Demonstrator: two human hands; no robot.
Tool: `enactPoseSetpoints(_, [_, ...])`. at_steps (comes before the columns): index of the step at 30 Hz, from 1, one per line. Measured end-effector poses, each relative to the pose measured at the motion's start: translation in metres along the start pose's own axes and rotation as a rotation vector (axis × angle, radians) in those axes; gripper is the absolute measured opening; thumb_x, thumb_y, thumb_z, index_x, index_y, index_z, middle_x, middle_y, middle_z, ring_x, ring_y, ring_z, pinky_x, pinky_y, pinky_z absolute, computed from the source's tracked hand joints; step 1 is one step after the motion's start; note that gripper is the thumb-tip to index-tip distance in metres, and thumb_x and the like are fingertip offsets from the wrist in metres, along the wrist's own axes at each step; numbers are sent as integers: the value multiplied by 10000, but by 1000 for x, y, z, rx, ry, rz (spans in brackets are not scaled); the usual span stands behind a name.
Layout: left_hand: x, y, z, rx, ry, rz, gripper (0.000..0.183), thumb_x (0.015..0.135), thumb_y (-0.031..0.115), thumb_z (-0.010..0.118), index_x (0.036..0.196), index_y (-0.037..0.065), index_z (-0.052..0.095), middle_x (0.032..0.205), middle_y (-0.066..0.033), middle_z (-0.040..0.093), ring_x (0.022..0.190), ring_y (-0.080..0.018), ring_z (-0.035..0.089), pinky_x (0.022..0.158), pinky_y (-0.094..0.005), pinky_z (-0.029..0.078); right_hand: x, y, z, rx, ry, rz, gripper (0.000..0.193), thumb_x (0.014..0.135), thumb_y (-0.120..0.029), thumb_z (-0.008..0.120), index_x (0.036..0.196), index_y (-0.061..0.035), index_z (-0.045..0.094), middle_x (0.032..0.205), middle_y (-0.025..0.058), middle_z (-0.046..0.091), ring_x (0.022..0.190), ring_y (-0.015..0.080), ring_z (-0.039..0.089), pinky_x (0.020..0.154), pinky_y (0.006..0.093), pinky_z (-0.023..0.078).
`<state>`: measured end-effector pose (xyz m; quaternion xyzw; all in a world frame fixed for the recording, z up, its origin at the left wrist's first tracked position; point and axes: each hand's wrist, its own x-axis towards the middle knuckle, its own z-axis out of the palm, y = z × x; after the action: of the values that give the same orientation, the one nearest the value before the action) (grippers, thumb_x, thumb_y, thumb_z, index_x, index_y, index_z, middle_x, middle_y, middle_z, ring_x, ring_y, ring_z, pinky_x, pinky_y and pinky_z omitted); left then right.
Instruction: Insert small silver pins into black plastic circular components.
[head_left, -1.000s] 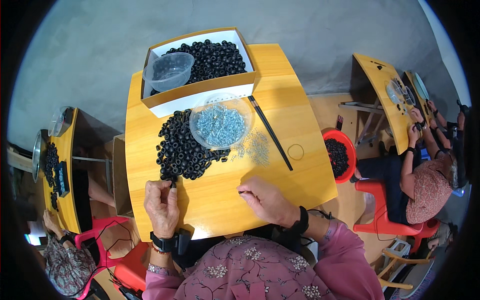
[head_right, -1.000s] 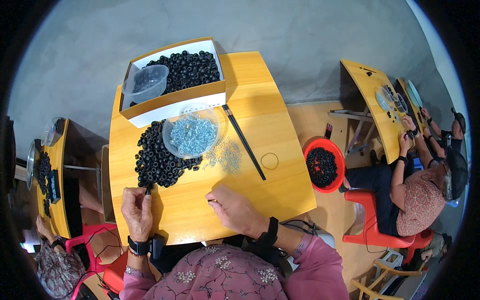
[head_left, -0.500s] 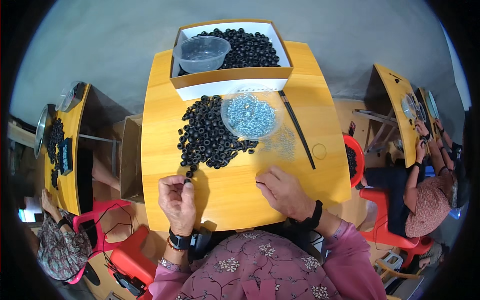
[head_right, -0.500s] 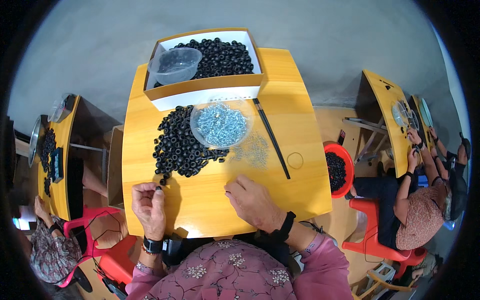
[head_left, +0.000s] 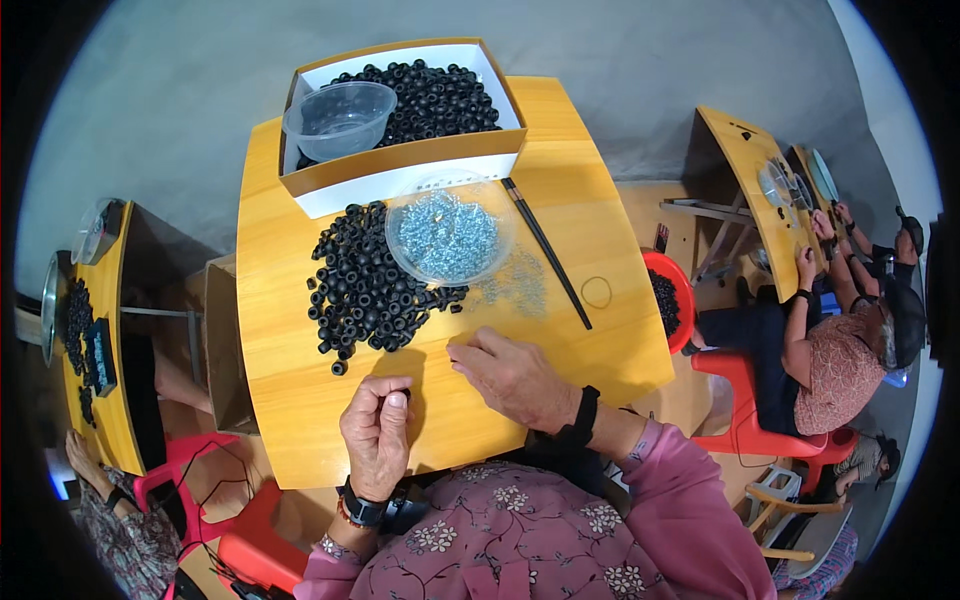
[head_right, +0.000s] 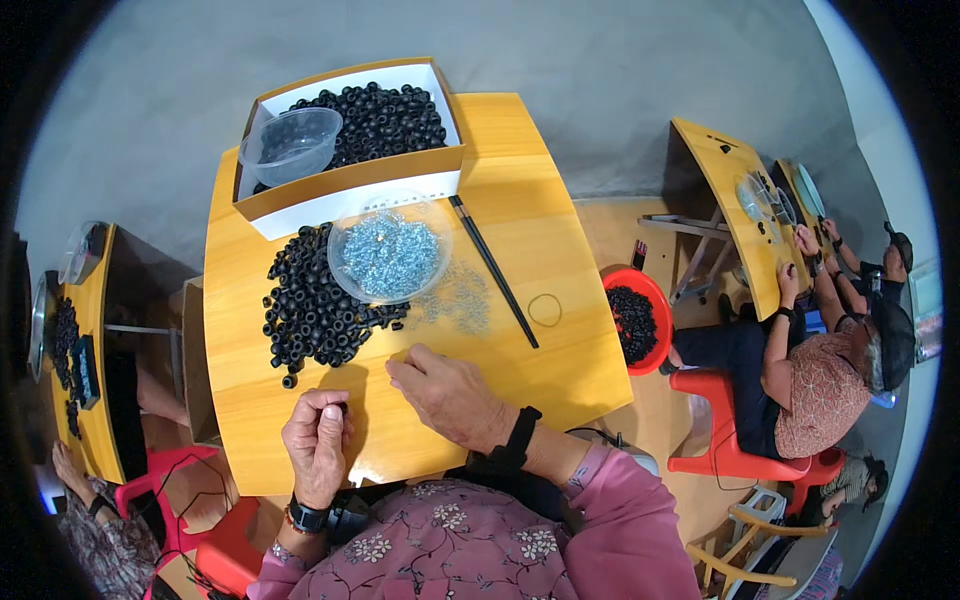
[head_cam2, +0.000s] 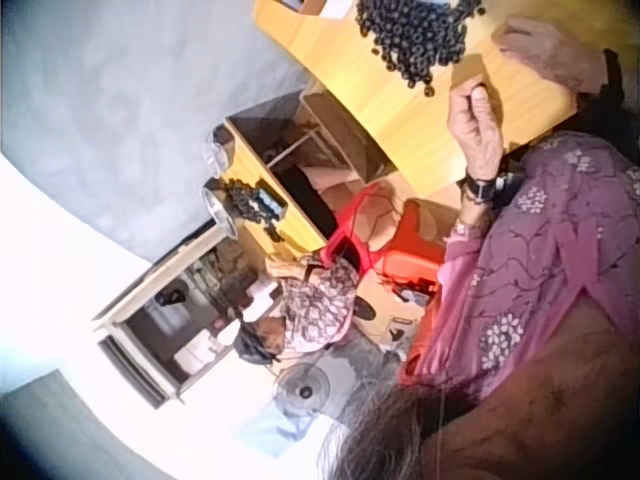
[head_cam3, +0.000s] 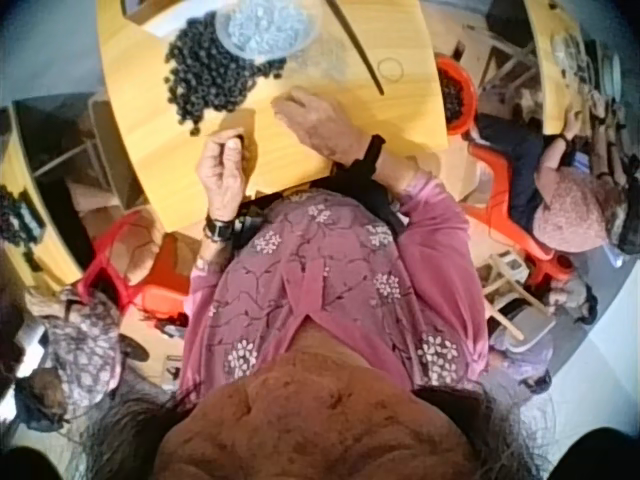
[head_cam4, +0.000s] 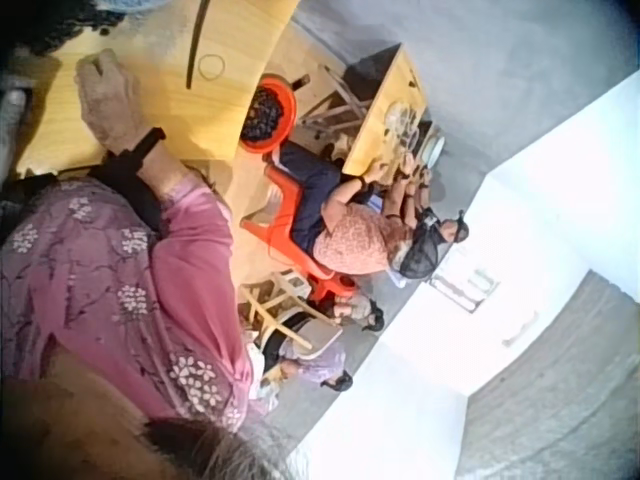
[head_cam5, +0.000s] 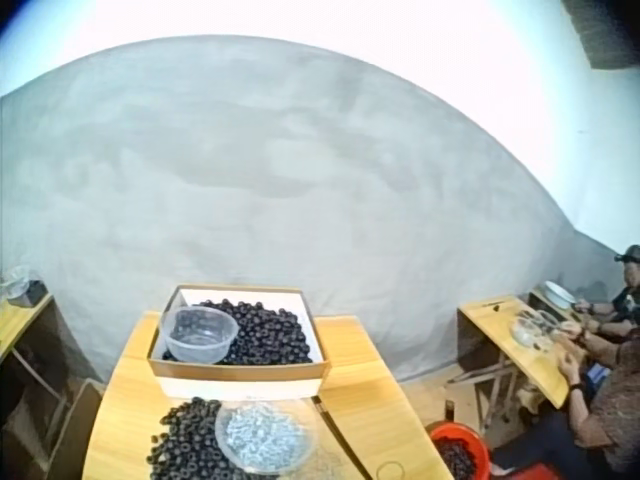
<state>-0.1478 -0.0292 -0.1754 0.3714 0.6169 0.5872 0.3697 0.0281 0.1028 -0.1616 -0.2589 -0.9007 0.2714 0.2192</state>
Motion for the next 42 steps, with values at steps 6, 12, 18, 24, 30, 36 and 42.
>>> enactPoseSetpoints(6, [2,1,4,-85,-50,-38,137,984,78,631,1093,-4,639,873,24,565,733,-50,479,668,-202,416,-3,22,-12,44,86,32,204,902,-38,641,1106,-27,645,909,129,603,813,315,655,678,398,531])
enactPoseSetpoints(12, [1,-11,5,39,-47,32,201,953,29,658,1143,-10,603,879,29,575,747,-51,502,698,-197,437,19,32,-20,-98,71,66,210,871,-64,579,1073,-22,618,933,148,583,777,349,640,675,436,537])
enactPoseSetpoints(18, [0,-10,9,-72,32,-14,209,952,74,679,1110,0,566,882,2,593,736,-59,552,682,-209,474,23,29,-19,-161,-53,35,154,875,-58,551,1003,-2,614,929,154,574,782,364,633,692,453,528])
enactPoseSetpoints(24, [0,-8,7,-27,-16,-11,161,946,35,673,1081,-1,592,866,16,596,733,-48,531,672,-205,462,0,31,-25,-1,-41,-22,176,857,8,645,1022,-38,686,962,115,622,841,309,647,713,387,531])
enactPoseSetpoints(30, [2,-4,6,-13,-36,-17,187,938,58,686,1086,-4,590,898,8,599,780,-59,539,719,-215,462,1,36,-34,191,38,131,184,863,6,622,1035,-25,678,954,143,624,879,350,653,733,408,528])
enactPoseSetpoints(36, [1,-7,7,0,-10,23,174,932,22,683,1092,-4,621,872,14,601,762,-54,532,697,-202,461,8,28,-24,3,-12,89,145,870,-15,605,1013,-16,623,937,159,600,827,375,633,706,444,521])
enactPoseSetpoints(42, [1,-9,7,-104,-20,-7,164,938,-7,662,1096,-16,620,882,6,613,763,-56,538,704,-202,468,10,23,-20,-118,-48,89,134,850,1,594,983,-15,584,933,165,584,796,386,615,692,460,517])
